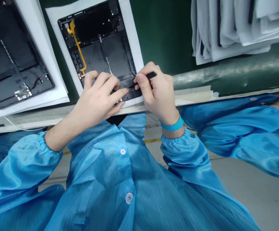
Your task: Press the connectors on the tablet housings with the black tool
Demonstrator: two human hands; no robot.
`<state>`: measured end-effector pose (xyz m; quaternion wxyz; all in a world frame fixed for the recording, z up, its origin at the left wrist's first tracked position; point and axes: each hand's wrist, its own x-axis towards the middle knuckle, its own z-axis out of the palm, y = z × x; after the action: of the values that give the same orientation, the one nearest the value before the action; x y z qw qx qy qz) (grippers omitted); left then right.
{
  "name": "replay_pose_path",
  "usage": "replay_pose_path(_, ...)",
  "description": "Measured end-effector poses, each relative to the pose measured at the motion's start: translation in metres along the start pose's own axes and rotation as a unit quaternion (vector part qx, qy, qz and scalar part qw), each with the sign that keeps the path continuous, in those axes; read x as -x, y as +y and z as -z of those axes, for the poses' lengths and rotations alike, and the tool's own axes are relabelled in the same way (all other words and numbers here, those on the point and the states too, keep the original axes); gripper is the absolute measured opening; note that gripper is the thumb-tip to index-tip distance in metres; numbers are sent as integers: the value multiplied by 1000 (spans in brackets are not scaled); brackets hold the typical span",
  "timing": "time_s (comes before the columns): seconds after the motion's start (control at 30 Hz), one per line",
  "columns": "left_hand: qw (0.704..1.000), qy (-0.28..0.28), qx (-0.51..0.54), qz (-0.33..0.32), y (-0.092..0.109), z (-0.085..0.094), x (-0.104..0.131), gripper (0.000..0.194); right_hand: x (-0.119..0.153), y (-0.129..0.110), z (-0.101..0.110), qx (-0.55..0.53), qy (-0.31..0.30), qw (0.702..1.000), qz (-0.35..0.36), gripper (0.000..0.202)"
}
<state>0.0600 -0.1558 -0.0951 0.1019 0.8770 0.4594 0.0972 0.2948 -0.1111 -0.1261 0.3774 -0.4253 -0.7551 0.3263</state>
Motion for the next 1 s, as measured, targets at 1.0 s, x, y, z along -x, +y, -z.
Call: replay_pose_path(1.0, 999, 31, -13, -27, -3, -6, 2, 33, 2, 1, 0, 42, 8, 998, 51, 46)
